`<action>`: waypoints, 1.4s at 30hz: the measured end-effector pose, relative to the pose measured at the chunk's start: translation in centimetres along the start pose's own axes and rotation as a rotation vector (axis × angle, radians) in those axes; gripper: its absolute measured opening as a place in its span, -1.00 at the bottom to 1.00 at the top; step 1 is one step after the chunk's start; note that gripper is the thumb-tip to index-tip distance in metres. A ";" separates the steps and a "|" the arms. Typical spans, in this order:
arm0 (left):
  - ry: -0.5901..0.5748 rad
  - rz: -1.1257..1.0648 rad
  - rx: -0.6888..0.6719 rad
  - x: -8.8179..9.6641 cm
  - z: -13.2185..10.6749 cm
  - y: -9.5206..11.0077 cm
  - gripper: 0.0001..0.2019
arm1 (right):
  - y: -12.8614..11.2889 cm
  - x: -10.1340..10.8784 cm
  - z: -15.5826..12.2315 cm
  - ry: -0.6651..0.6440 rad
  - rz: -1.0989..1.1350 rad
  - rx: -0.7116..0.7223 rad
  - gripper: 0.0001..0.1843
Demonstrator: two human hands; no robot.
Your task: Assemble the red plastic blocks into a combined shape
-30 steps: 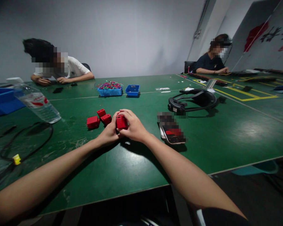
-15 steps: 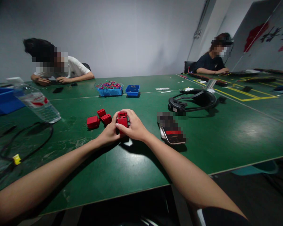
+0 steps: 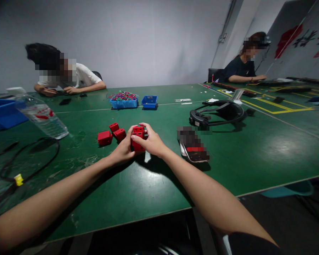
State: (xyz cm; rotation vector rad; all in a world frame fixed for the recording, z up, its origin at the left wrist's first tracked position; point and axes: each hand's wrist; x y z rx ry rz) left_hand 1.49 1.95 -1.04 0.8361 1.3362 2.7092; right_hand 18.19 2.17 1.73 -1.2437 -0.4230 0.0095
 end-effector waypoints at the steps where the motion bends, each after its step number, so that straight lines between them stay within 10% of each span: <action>1: -0.003 -0.005 -0.009 0.0 0.0 0.0 -0.10 | -0.1 0.0 0.0 -0.004 0.007 0.016 -0.39; 16: -0.045 -0.262 0.080 0.3 -0.1 0.0 0.12 | 0.3 0.0 0.0 -0.056 0.075 0.028 -0.35; 21: 0.088 -0.557 0.259 0.4 -0.2 -0.4 -0.20 | 0.9 0.1 0.1 -0.117 0.064 0.035 -0.16; 42: 0.256 -0.685 0.493 0.3 1.5 1.8 -0.45 | 1.0 -0.3 -0.2 -0.100 -0.071 0.176 -0.26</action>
Point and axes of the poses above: each hand's wrist, its own z-axis towards the middle knuckle, its own x-axis out of the back of the hand, y = z × x, and after that the axes turned 9 degrees about -z, right-handed
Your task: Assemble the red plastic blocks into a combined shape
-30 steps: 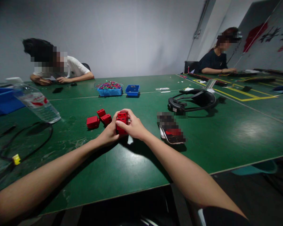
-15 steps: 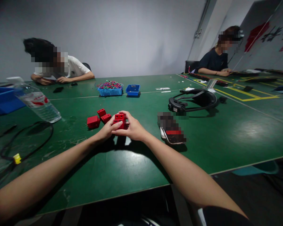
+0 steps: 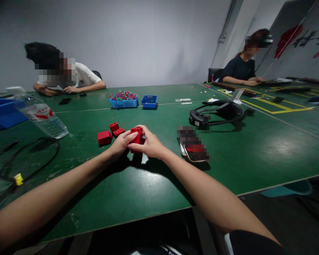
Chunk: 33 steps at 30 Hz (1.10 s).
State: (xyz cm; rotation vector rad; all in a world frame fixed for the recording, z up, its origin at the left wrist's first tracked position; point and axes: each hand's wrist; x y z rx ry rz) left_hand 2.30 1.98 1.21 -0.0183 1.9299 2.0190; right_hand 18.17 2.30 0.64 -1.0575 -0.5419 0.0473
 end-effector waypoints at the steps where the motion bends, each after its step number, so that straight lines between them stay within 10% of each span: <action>1: 0.005 -0.001 0.003 0.0 0.0 0.1 -0.46 | 0.0 0.0 0.0 0.003 0.000 -0.001 -0.26; 26: -0.029 0.236 -0.057 1.0 0.5 -0.1 -0.49 | -0.4 -0.4 -0.2 0.019 0.000 -0.103 -0.25; 33: 0.001 0.131 -0.077 0.8 0.3 -1.1 -0.53 | 0.0 -0.5 -0.5 -0.012 -0.175 0.027 0.24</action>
Point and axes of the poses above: each hand's wrist, its own z-axis towards the middle knuckle, its own x-axis out of the back of the hand, y = z × x, and after that the axes turned 9 degrees about -z, right-handed
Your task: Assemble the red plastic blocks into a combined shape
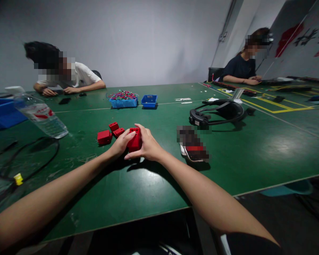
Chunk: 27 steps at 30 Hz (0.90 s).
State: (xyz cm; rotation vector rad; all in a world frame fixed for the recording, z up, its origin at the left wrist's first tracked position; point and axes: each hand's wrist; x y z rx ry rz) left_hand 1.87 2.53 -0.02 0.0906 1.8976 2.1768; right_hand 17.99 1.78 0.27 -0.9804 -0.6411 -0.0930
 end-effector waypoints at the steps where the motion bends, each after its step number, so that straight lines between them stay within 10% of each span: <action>1: 0.003 -0.010 0.004 0.0 0.0 0.0 -0.52 | 0.1 0.0 0.0 -0.008 -0.036 0.019 0.30; 14: -0.049 0.223 -0.087 0.4 -0.6 -0.5 -0.44 | 0.5 0.0 0.1 0.104 -0.359 0.183 -0.08; 27: -0.250 0.806 -0.335 -0.3 -1.4 -0.3 -0.62 | 3.6 1.0 1.1 0.328 -0.373 -0.240 0.00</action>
Point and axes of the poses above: each hand's wrist, its own z-axis towards the middle knuckle, its own x-axis out of the back of the hand, y = z × x, and after that the axes turned 9 degrees about -z, right-handed
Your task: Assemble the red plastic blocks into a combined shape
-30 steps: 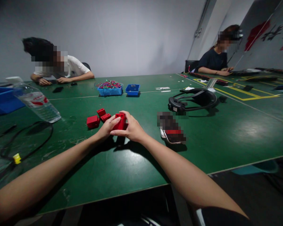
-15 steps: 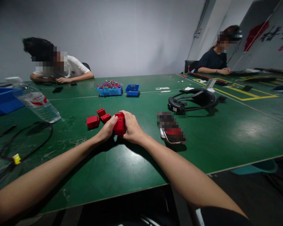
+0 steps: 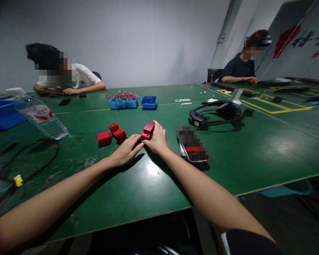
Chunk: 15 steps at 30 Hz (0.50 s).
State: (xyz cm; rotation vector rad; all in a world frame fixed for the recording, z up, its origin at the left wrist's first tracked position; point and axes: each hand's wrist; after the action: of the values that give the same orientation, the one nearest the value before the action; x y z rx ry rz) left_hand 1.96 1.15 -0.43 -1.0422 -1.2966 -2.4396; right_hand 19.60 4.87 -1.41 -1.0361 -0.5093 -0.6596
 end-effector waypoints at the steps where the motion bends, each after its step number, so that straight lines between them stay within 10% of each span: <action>1: -0.003 0.034 0.000 -0.1 -0.1 -0.1 -0.61 | 0.2 -0.1 0.0 0.003 -0.006 -0.023 -0.01; 9: -0.060 0.206 -0.048 -0.4 -0.2 -0.6 -0.54 | -0.5 0.1 -0.4 0.164 -0.054 -0.090 -0.20; 15: -0.082 0.256 -0.084 -0.4 -0.1 -0.7 -0.74 | -3.5 2.4 -1.0 -0.021 -0.046 0.436 -0.60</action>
State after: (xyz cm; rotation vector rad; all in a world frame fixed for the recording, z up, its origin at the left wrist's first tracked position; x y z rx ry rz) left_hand 1.86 1.46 -1.18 -1.2564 -1.0172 -2.2965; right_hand 18.89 2.18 1.89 -0.6228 -0.6624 -0.5466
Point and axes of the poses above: each hand's wrist, its own z-axis towards the middle knuckle, its own x-axis out of the back of the hand, y = z × x, and after that the axes turned 9 degrees about -z, right-handed
